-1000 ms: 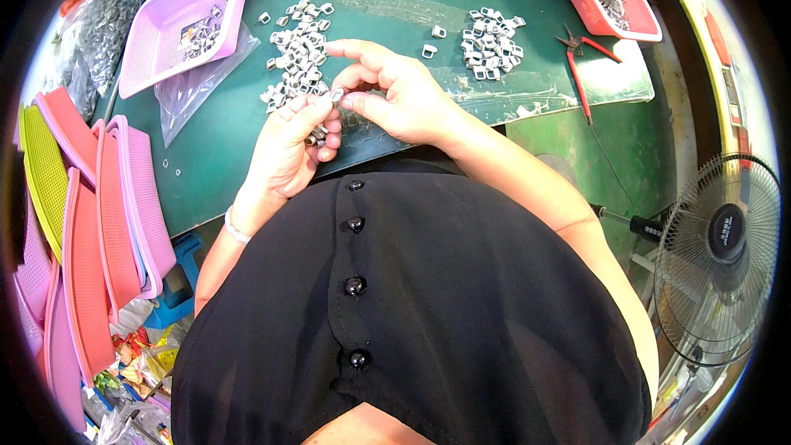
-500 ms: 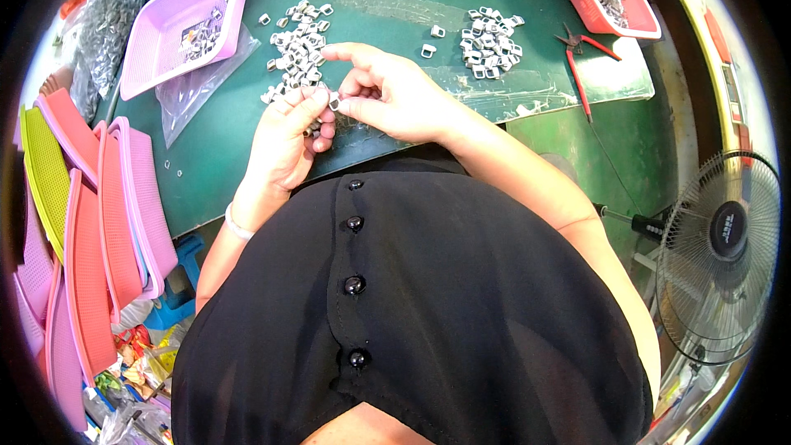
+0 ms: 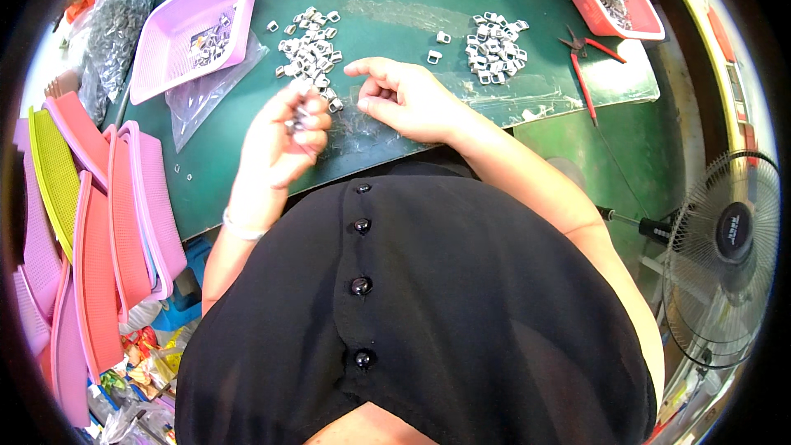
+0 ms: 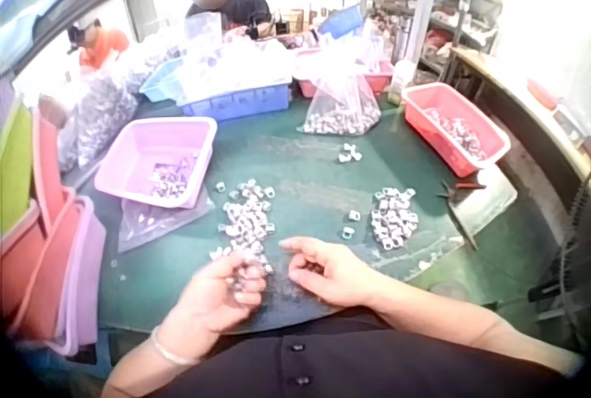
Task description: The person repeatedly picks small silver metal parts from a green table, joins them by hand, and places the assembled units into a purple basket. The process is continuous and repetitive throughout the clip.
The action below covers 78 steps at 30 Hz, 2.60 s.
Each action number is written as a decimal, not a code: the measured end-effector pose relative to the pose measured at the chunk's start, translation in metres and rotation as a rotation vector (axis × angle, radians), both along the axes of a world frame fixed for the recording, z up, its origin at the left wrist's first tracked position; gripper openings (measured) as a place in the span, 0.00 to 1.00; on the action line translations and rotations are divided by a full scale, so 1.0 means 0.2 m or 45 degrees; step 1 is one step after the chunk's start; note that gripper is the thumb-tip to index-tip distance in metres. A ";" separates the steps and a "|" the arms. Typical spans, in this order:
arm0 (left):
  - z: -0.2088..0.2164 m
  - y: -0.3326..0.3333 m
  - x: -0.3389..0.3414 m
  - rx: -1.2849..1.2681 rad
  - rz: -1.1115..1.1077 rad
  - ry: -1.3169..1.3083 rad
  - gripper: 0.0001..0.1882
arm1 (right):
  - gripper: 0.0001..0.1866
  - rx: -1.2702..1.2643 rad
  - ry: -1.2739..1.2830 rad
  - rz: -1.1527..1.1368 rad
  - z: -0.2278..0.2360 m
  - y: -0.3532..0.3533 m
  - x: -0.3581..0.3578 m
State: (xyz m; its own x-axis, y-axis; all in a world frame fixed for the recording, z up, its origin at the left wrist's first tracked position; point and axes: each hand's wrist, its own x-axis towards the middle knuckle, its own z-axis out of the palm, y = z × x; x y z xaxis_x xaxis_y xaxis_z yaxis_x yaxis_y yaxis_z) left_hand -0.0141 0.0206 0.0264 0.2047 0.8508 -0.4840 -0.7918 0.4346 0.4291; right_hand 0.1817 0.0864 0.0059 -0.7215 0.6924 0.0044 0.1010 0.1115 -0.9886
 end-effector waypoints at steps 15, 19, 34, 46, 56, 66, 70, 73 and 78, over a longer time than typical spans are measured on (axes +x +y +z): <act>0.13 0.56 -0.91 0.506 0.456 2.520 0.15 | 0.17 1.062 -0.309 -0.227 -0.03 -0.04 -0.14; 0.12 0.46 -0.77 0.464 0.435 2.597 0.18 | 0.10 1.199 -0.459 -0.245 -0.03 -0.05 -0.19; -0.05 -0.07 0.00 0.443 -0.243 1.385 0.11 | 0.06 1.044 -0.135 -0.228 -0.06 -0.05 -0.19; -0.06 -0.10 -0.02 0.401 -0.070 1.498 0.09 | 0.13 1.103 -0.338 -0.084 -0.04 -0.07 -0.14; -0.04 -0.15 0.00 0.331 -0.149 1.520 0.09 | 0.11 1.060 -0.229 -0.099 -0.07 -0.08 -0.18; -0.02 -0.14 0.05 0.359 -0.151 1.095 0.08 | 0.24 0.924 0.114 -0.158 0.01 -0.11 -0.16; -0.03 -0.15 0.04 0.365 -0.163 0.903 0.09 | 0.26 0.960 0.162 -0.143 0.04 -0.11 -0.15; -0.02 -0.15 0.04 0.361 -0.146 0.778 0.09 | 0.27 1.010 0.245 -0.148 0.04 -0.10 -0.16; -0.04 -0.15 0.04 0.363 -0.129 0.688 0.09 | 0.28 1.064 0.259 -0.139 0.03 -0.10 -0.15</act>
State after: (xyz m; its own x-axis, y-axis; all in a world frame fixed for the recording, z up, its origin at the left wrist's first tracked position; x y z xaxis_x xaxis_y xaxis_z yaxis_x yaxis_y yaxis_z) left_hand -0.0070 -0.0094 0.0192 0.0807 0.9512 -0.2979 -0.3913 0.3051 0.8682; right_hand 0.1521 0.0667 0.0111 -0.5813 0.4697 0.6644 -0.0163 0.8097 -0.5867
